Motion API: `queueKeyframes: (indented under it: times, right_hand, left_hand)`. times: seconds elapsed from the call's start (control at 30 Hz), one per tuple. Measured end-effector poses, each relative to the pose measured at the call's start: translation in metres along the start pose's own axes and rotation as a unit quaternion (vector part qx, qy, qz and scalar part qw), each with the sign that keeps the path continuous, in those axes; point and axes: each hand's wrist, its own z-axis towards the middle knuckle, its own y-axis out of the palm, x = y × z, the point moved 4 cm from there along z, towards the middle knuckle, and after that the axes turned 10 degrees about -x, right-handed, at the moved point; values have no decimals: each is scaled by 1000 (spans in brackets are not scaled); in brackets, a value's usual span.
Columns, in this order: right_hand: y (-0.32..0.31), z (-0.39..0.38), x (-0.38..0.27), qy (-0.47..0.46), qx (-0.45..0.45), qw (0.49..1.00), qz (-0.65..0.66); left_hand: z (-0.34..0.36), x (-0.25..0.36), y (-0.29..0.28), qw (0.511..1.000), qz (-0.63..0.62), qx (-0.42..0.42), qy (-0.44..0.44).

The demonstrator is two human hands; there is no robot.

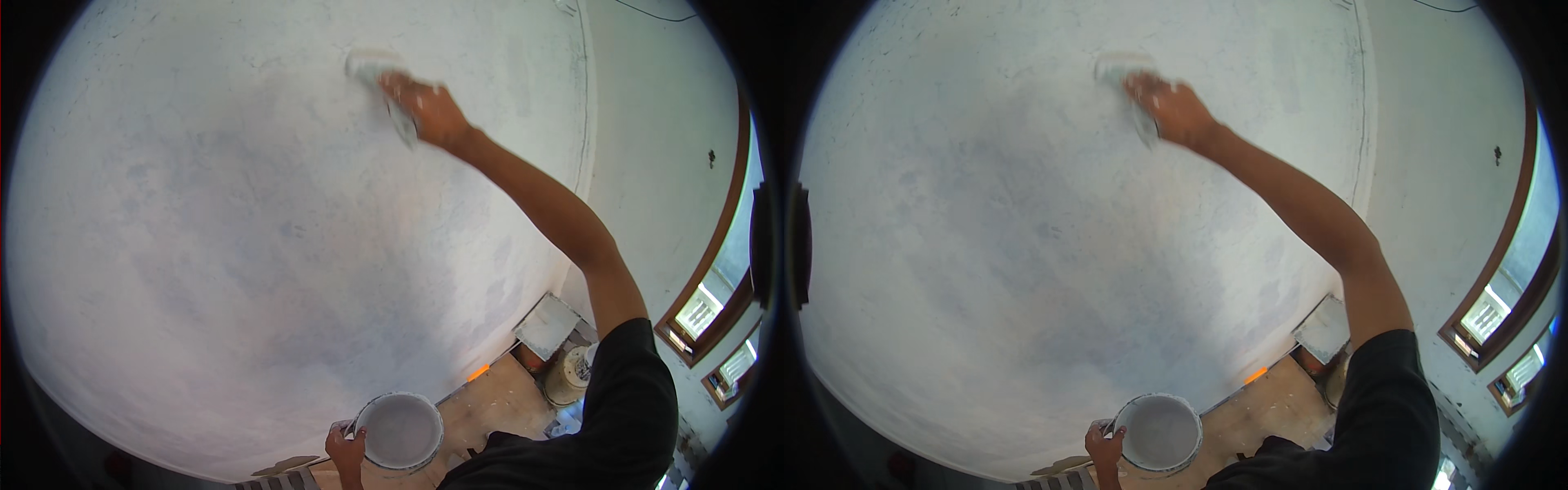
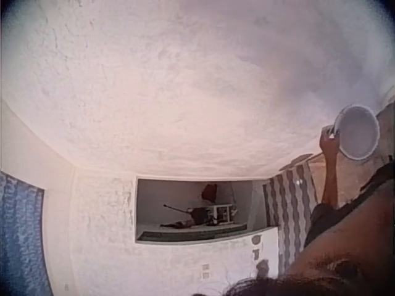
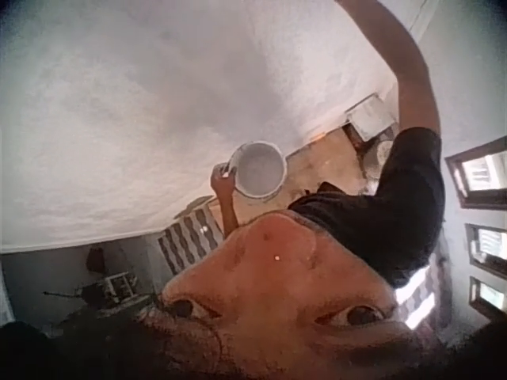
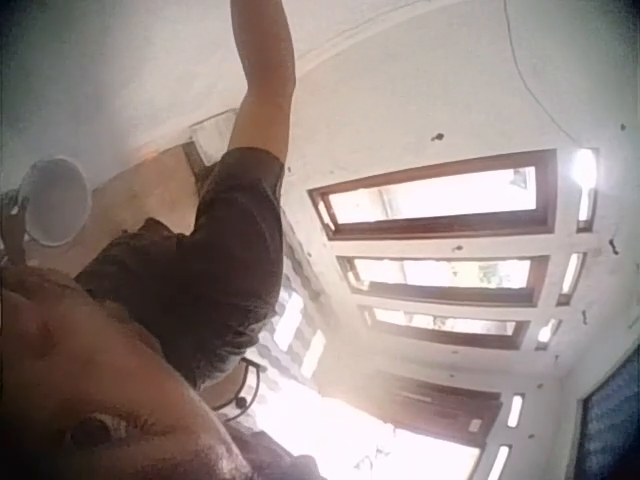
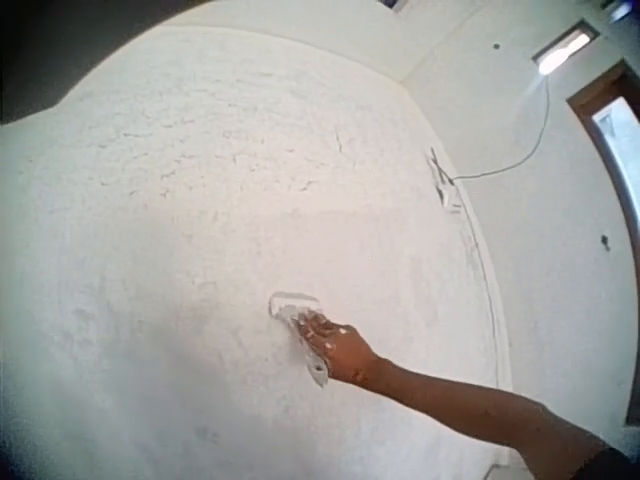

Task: Applying plaster or filler to a wall using a putty knife or broad brush from a bucket.

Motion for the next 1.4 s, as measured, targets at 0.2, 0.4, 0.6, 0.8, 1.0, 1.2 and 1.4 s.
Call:
queueKeyframes:
  times: [0.2, 0.4, 0.6, 0.8, 1.0, 1.2, 1.4]
  right_hand:
    - [-8, -93, -43, -163, -199, 962, 96]
    - [-53, 70, 20, -55, -6, 995, 80]
    - [23, 122, 17, -21, 64, 998, -4]
    - [98, -36, -88, -84, 38, 985, 147]
    - [173, -176, -203, -77, -36, 974, 209]
    - [227, -269, -298, -26, -404, 859, 314]
    - [171, -284, -358, 30, -321, 836, 443]
  left_hand:
    - [7, 11, -1, 1000, -7, -11, 13]
    - [10, -25, 20, 999, -29, -29, 14]
    - [2, -38, 34, 999, -30, -19, -19]
    - [-7, -54, 55, 998, -32, 2, -62]
    - [-6, -99, 93, 994, -56, 54, -81]
    - [-5, -121, 126, 972, -146, 38, -178]
    - [-10, -180, 147, 966, -130, 42, -219]
